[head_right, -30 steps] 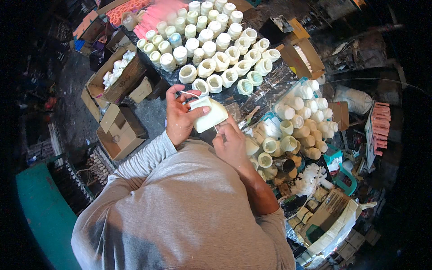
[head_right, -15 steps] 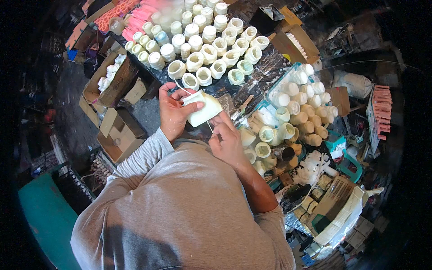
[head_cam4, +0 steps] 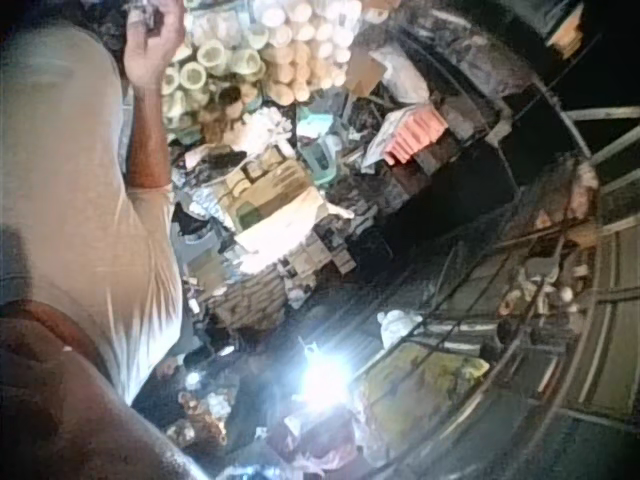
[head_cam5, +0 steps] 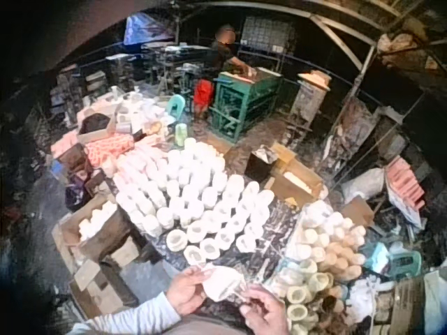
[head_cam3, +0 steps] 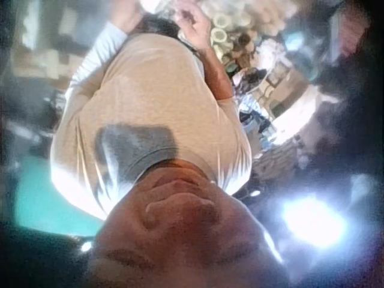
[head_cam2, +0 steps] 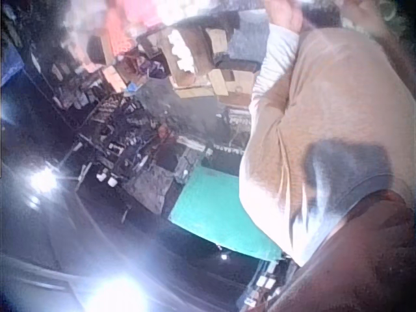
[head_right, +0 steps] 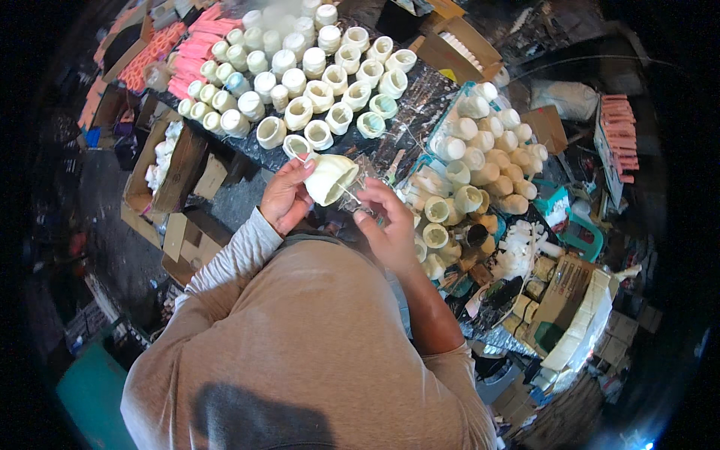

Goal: The person inserts wicks into small white cylindrical candle bodies and places them upright on a table. They repeat this process for multiple units, handling each candle one at a time.

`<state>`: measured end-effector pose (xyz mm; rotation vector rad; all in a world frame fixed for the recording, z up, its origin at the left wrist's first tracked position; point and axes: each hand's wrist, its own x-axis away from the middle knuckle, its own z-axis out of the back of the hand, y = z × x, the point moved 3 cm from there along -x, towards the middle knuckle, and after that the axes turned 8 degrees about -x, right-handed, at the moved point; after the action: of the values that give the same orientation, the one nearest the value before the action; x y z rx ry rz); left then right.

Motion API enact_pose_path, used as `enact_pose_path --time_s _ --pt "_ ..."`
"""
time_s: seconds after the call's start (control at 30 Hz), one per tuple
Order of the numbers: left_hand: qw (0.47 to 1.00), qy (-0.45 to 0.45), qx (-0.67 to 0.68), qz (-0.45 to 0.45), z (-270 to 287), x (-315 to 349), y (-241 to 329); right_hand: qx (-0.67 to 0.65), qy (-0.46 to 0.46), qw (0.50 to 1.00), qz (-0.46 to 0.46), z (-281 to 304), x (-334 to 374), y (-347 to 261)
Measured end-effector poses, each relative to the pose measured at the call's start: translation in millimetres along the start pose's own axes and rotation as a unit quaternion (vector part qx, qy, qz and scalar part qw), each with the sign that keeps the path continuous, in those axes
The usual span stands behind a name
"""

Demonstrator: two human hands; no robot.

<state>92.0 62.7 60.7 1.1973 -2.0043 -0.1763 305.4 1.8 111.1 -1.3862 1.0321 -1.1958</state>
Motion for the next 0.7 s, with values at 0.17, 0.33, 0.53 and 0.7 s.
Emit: enact_pose_path --time_s 0.17,0.33,0.53,0.7 --pt "0.994 -0.061 -0.016 0.093 7.1 -10.1 -12.0 -0.265 0.022 0.954 -0.135 -22.1 -8.7 19.4" --pt "0.991 -0.07 -0.076 0.088 33.4 -21.3 -32.3 -0.23 0.087 0.958 -0.144 -39.8 -15.1 36.3" --pt "0.96 -0.003 -0.271 0.072 64.5 -48.0 -54.3 -0.049 0.153 0.98 -0.116 -42.3 -16.1 66.5" --pt "0.968 -0.054 -0.209 0.13 57.7 -53.8 -58.5 0.074 0.142 0.98 -0.118 -25.2 -31.0 60.9"
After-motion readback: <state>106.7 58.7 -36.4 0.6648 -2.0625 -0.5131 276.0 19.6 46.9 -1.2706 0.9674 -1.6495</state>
